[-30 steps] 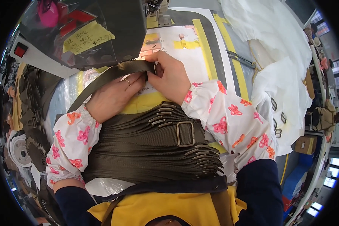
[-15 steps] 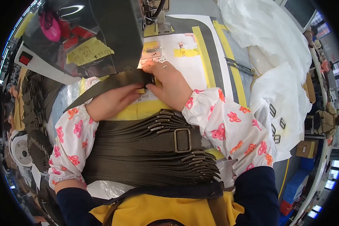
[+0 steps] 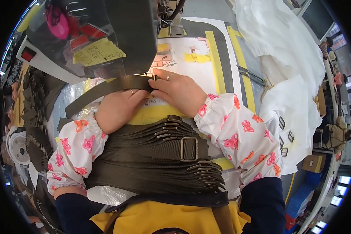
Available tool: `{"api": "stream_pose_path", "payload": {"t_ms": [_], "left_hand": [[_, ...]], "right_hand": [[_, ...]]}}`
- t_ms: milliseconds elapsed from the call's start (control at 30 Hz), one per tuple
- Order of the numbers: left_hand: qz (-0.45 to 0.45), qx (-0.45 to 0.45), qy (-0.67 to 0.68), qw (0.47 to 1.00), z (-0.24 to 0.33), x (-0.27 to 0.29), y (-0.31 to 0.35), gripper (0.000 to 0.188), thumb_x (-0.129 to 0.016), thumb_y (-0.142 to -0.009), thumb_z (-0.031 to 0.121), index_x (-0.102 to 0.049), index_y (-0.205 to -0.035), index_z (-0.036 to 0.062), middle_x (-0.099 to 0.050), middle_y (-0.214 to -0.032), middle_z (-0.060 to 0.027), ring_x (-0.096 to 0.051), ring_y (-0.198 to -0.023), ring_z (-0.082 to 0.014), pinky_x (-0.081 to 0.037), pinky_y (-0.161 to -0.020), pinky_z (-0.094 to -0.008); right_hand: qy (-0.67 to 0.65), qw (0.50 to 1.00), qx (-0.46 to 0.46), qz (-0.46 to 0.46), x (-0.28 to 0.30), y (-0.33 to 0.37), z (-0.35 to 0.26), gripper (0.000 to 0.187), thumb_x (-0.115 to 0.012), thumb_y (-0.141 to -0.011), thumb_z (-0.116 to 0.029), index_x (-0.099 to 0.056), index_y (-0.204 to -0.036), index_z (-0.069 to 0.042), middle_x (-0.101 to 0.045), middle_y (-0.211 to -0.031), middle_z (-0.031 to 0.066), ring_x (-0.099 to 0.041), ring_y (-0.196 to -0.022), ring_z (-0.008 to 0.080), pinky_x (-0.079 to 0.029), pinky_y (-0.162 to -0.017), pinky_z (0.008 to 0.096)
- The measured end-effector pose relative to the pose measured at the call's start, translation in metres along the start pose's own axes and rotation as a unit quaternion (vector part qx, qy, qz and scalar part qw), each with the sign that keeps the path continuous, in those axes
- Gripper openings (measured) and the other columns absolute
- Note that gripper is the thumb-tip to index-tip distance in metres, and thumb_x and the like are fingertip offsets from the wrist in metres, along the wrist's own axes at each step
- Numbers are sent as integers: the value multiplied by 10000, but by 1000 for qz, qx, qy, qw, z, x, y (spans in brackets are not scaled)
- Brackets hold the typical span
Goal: Assembling and finishing webbing straps using an industrial automatic sewing machine.
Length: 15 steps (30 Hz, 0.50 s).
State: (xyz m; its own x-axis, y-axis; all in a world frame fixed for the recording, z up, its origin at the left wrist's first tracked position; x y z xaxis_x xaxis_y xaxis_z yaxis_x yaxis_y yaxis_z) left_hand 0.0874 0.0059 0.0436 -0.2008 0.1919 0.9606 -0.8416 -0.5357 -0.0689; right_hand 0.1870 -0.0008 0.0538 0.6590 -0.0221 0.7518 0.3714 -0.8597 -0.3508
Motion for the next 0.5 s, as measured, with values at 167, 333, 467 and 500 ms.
{"api": "stream_pose_path", "payload": {"t_ms": [167, 333, 467, 500], "left_hand": [[176, -178, -67, 966, 35, 30, 13, 205, -561, -725, 117, -561, -918, 47, -558, -821, -49, -595, -801, -200, -499, -646, -314], [199, -166, -176, 950, 25, 27, 5, 212, -577, -688, 102, -580, -891, 40, -542, -840, -34, -547, -885, -180, -483, -733, -279], [112, -169, -134, 970, 4, 14, 4, 300, -582, -664, 86, -591, -962, 57, -575, -981, -19, -534, -858, -195, -494, -702, -301], [85, -165, -125, 975, 0, 10, 4, 305, -580, -662, 82, -594, -967, 66, -576, -980, -11, -532, -857, -192, -495, -686, -292]], "right_hand": [[35, 997, 35, 62, 0, 2, -3, 228, -652, -741, -22, -635, -968, -11, -608, -1024, 168, -624, -844, 292, -525, -703, 325], [33, 998, 16, 46, -9, 3, -4, 194, -613, -777, -83, -598, -967, -46, -560, -1138, 135, -552, -1057, 287, -511, -785, 344], [46, 998, 6, 32, -20, 13, 4, 214, -564, -786, -45, -596, -998, -44, -528, -1215, 148, -499, -1144, 308, -492, -841, 340], [49, 998, 8, 29, -19, 14, 4, 214, -564, -786, -45, -596, -998, -44, -528, -1215, 148, -499, -1144, 308, -492, -841, 340]]}}
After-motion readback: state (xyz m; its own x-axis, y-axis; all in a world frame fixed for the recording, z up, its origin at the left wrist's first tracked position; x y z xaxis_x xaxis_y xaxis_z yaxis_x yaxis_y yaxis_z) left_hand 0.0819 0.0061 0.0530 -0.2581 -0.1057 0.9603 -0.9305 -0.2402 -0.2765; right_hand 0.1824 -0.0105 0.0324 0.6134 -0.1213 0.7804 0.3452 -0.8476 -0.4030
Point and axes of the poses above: each hand's wrist, its own y-axis away from the middle knuckle, its own x-axis out of the back of the hand, z = x × y, the point moved 9 cm from there along -y, towards the middle knuckle
